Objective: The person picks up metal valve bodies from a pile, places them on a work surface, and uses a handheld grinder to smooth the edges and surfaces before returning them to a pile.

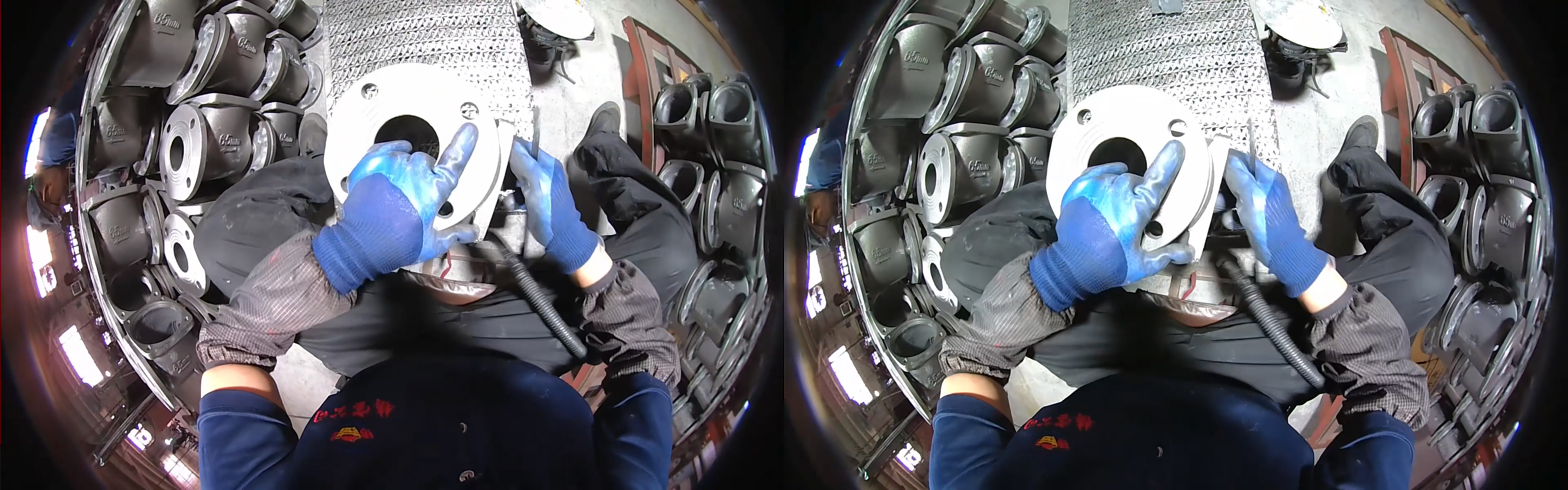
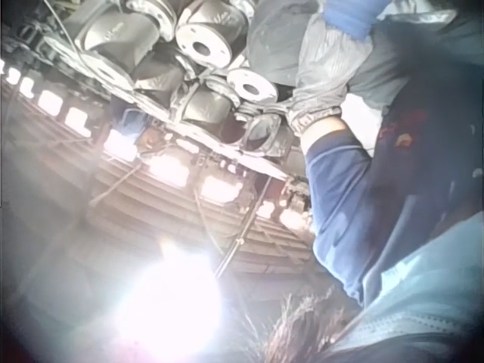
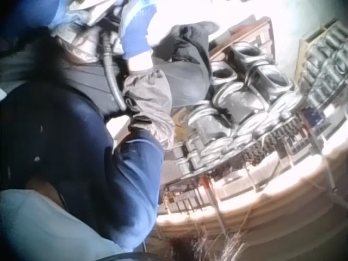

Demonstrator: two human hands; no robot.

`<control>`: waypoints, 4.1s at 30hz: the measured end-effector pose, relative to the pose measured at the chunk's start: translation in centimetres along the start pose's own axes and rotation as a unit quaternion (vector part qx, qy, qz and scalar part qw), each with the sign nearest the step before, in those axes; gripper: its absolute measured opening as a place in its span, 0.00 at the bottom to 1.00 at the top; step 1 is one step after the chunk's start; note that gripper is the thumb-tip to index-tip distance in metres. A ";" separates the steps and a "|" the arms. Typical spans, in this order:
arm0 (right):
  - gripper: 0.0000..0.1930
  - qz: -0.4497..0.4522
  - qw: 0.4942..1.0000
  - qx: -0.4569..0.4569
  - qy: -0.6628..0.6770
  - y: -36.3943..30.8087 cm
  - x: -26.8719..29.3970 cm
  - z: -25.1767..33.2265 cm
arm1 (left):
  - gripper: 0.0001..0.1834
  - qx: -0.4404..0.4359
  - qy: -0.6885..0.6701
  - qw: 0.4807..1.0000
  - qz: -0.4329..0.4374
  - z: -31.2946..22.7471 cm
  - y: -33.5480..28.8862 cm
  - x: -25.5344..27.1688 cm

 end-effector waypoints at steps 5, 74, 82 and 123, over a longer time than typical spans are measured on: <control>0.15 0.001 0.997 -0.014 0.071 1.0 0.7 1.8 | 0.53 0.006 -0.018 0.999 -0.031 0.1 1.1 0.0; 0.20 0.020 0.887 0.116 -0.446 3.2 1.8 -5.0 | 0.31 0.074 -0.567 0.802 -0.173 5.3 -7.5 0.4; 0.22 0.023 0.993 0.033 -0.112 3.1 -2.5 -4.3 | 0.22 0.197 -0.562 0.763 -0.250 9.5 -10.0 -2.7; 0.25 -0.039 0.999 0.003 -0.021 8.1 -5.0 -2.4 | 0.22 0.230 -0.696 0.601 -0.319 16.3 -6.4 -5.7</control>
Point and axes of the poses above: each hand's wrist, its own y-axis towards the middle knuckle, its own x-axis out of the back of the hand, z = x × y, the point moved 1 cm from there along y, towards the middle knuckle, and after that the axes turned 6 degrees about z, right-handed, at the moved point
